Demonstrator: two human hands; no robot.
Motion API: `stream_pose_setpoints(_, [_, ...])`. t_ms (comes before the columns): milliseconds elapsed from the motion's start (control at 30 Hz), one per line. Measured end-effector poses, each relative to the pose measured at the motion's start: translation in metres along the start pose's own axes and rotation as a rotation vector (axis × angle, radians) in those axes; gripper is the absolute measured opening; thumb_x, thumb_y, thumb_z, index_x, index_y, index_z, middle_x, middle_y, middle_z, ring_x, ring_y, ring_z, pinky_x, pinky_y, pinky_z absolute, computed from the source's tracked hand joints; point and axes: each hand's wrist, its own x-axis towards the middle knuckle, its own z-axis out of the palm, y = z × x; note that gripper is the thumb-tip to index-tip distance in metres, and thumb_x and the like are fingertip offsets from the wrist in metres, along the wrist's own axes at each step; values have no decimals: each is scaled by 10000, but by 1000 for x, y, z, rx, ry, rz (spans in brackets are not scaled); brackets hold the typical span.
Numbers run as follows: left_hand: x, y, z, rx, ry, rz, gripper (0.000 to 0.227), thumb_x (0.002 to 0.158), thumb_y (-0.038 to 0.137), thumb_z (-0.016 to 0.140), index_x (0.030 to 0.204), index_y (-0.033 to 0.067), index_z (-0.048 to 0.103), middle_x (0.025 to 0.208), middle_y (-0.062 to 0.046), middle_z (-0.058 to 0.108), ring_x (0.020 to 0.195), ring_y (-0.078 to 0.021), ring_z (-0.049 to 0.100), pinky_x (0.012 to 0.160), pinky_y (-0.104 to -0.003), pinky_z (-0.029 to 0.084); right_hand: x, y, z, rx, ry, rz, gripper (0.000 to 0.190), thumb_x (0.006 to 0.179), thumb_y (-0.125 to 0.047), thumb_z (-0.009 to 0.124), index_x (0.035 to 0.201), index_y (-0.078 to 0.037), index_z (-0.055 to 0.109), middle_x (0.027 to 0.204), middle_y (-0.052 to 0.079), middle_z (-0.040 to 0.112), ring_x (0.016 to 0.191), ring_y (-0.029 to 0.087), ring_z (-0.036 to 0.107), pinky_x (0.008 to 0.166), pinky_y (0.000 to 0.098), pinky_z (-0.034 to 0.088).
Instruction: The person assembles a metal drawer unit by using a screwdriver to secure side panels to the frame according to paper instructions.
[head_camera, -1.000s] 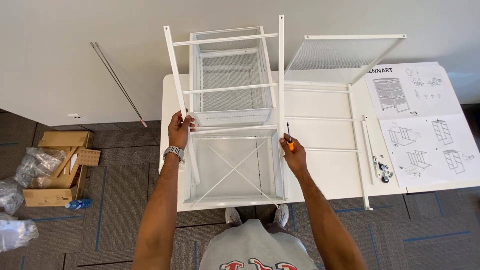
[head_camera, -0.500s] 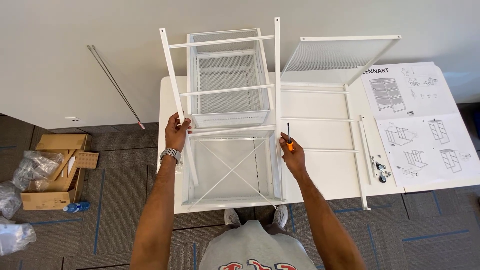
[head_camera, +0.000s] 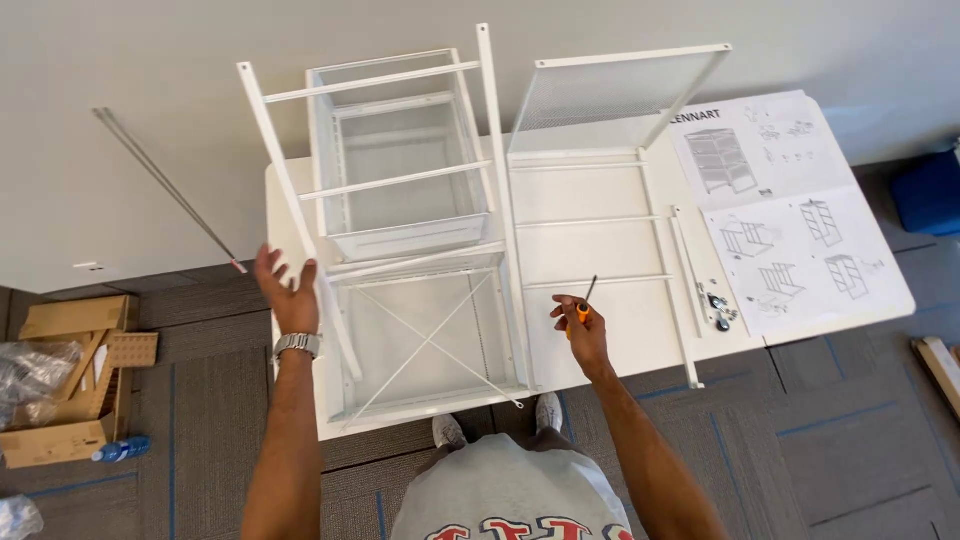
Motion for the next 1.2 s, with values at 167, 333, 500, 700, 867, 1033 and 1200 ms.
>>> stream_pose_setpoints(167, [-48, 48, 11, 189, 276, 159, 698, 1087, 81, 804, 1626, 260, 398, 1390, -28, 554, 1226, -214, 476, 1085, -417, 466, 11, 35, -92, -441, 258, 34, 242, 1073, -313, 752, 1282, -234, 844, 1221, 165, 753, 1072, 389, 722, 971, 535, 596])
stream_pose_setpoints(333, [-145, 84, 123, -147, 161, 205, 492, 1021, -69, 720, 1441, 124, 551, 1086, -37, 646, 969, -125, 621, 854, -264, 503, 52, 76, -199, -800, 381, 110, 294, 1024, -368, 765, 1300, -289, 828, 1252, 73, 727, 1112, 372, 757, 977, 559, 622])
stream_pose_setpoints(500, [-261, 106, 264, -220, -221, 36, 455, 976, -169, 617, 1371, 57, 634, 1021, -98, 686, 888, -193, 754, 831, -314, 653, 106, 117, -280, -961, 293, 180, 367, 1003, -423, 763, 1327, -260, 815, 1202, 83, 760, 1092, 426, 779, 938, 615, 628])
stream_pose_setpoints(700, [-300, -4, 368, 577, -585, -117, 597, 1041, 178, 630, 1613, 95, 481, 1596, -218, 504, 1537, -428, 477, 1308, -562, 359, 127, 119, -313, -990, 7, 251, 493, 1024, -502, 683, 1458, -273, 728, 1364, 91, 758, 1207, 466, 754, 1023, 633, 606])
stream_pose_setpoints(867, [-299, -66, 385, 1093, -462, -308, 838, 1007, 182, 607, 1762, 112, 251, 1763, -347, 253, 1603, -593, 277, 1334, -666, 231, 123, 102, -321, -983, -141, 220, 496, 1031, -488, 710, 1465, -248, 715, 1336, 79, 792, 1220, 414, 766, 994, 609, 629])
stream_pose_setpoints(1033, [-307, -56, 385, 1099, -469, -370, 890, 974, 130, 624, 1754, 162, 196, 1719, -304, 327, 1553, -545, 379, 1270, -602, 384, 108, 57, -316, -1001, -198, 191, 480, 1019, -458, 705, 1421, -196, 723, 1318, 121, 791, 1175, 469, 772, 983, 616, 630])
stream_pose_setpoints(1200, [-332, -47, 382, 1176, -424, -284, 867, 922, 57, 706, 1698, 131, 324, 1643, -256, 418, 1438, -508, 488, 1113, -588, 588, 102, 67, -315, -1071, -196, 204, 427, 1014, -381, 683, 1387, -177, 727, 1306, 147, 782, 1135, 479, 785, 963, 612, 637])
